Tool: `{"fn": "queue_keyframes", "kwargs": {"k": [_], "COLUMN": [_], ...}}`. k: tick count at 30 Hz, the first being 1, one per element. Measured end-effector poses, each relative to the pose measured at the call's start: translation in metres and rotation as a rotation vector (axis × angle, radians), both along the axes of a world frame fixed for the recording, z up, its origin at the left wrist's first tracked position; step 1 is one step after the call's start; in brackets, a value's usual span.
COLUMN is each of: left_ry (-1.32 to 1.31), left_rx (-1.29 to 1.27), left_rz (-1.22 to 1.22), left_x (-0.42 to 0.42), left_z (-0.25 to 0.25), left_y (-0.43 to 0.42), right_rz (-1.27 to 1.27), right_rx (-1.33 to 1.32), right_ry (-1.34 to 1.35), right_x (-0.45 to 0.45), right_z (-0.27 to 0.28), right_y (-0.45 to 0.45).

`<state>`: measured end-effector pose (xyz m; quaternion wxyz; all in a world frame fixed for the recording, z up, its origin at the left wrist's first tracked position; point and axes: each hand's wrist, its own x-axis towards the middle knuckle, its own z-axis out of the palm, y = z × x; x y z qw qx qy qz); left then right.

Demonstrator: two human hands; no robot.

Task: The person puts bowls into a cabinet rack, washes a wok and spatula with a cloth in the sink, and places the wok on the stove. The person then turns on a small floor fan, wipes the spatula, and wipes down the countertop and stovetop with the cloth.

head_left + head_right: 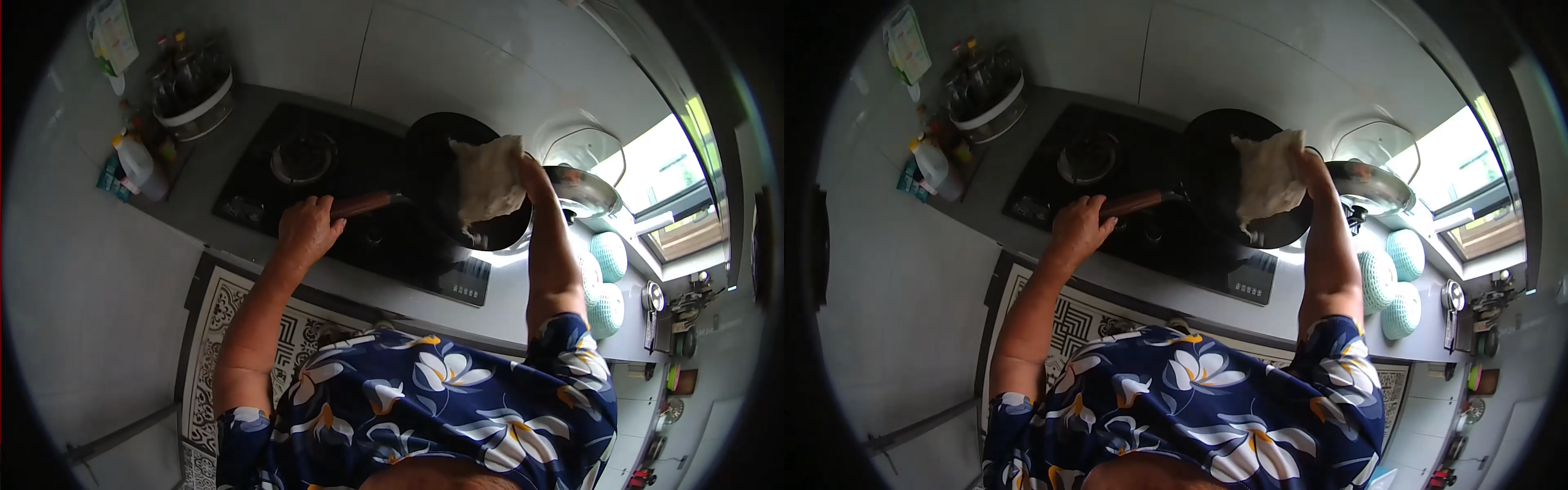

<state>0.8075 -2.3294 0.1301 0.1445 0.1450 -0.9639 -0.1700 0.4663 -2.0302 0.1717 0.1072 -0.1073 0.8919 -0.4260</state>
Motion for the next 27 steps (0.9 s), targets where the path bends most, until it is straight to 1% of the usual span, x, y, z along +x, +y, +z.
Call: {"fn": "queue_keyframes", "kwargs": {"k": [1,2,3,4,5,6,8,9,11,12,14,16,18,19,20,21,22,23,24,26,27], "left_ry": [-0.044,-0.078,-0.07,-0.029,0.003,-0.001,0.016,0.02,-0.008,-0.012,0.017,0.014,0.008,0.018,0.029,0.025,0.025,0.027,0.027,0.026,0.029], "left_rx": [-0.019,-0.041,-0.036,-0.139,-0.239,-0.225,-0.239,-0.24,-0.179,-0.176,-0.204,-0.198,-0.194,-0.205,-0.217,-0.218,-0.203,-0.192,-0.197,-0.192,-0.191], "left_rz": [-0.004,-0.004,0.01,-0.004,-0.025,-0.025,-0.064,-0.045,-0.06,-0.054,-0.087,-0.081,-0.066,-0.049,-0.038,-0.048,-0.046,-0.044,-0.053,-0.047,-0.057], "left_x": [0.0,-0.002,-0.003,-0.003,-0.004,-0.006,-0.009,-0.009,-0.008,-0.009,-0.011,-0.011,-0.01,-0.011,-0.012,-0.013,-0.013,-0.012,-0.012,-0.012,-0.012], "left_z": [0.003,0.006,0.005,0.004,0.001,-0.001,0.001,0.0,-0.001,-0.002,-0.001,-0.001,-0.003,-0.004,-0.004,-0.003,-0.003,-0.003,-0.002,-0.001,-0.001], "left_y": [0.0,-0.002,-0.004,-0.004,-0.003,-0.002,-0.003,-0.004,-0.006,-0.009,-0.009,-0.008,-0.007,-0.007,-0.006,-0.005,-0.005,-0.006,-0.008,-0.006,-0.006], "right_rz": [0.013,-0.053,-0.046,-0.037,0.164,0.362,0.467,0.481,0.261,0.269,0.075,0.047,0.274,0.272,0.405,0.531,0.737,0.693,0.643,0.822,0.907], "right_rx": [0.605,0.872,0.778,0.678,0.639,0.6,0.713,0.708,0.824,0.825,0.779,0.781,0.437,0.434,0.21,-0.015,-0.154,-0.052,0.047,0.312,0.493], "right_ry": [-0.051,0.252,0.415,0.578,0.593,0.592,0.705,0.719,0.396,0.395,0.39,0.386,0.228,0.222,0.195,0.17,0.095,-0.059,-0.21,-0.226,-0.21], "right_x": [0.004,0.012,0.017,0.016,0.013,0.014,0.018,0.02,0.023,0.023,0.035,0.026,0.024,0.031,0.047,0.06,0.08,0.106,0.128,0.126,0.11], "right_z": [0.003,-0.004,-0.015,-0.028,-0.044,-0.066,-0.119,-0.131,-0.14,-0.144,-0.146,-0.155,-0.168,-0.171,-0.166,-0.152,-0.12,-0.08,-0.055,-0.042,-0.044], "right_y": [-0.01,-0.004,-0.006,-0.013,-0.019,-0.019,-0.018,-0.02,-0.032,-0.041,-0.057,-0.07,-0.081,-0.092,-0.106,-0.113,-0.111,-0.106,-0.098,-0.057,-0.029]}}
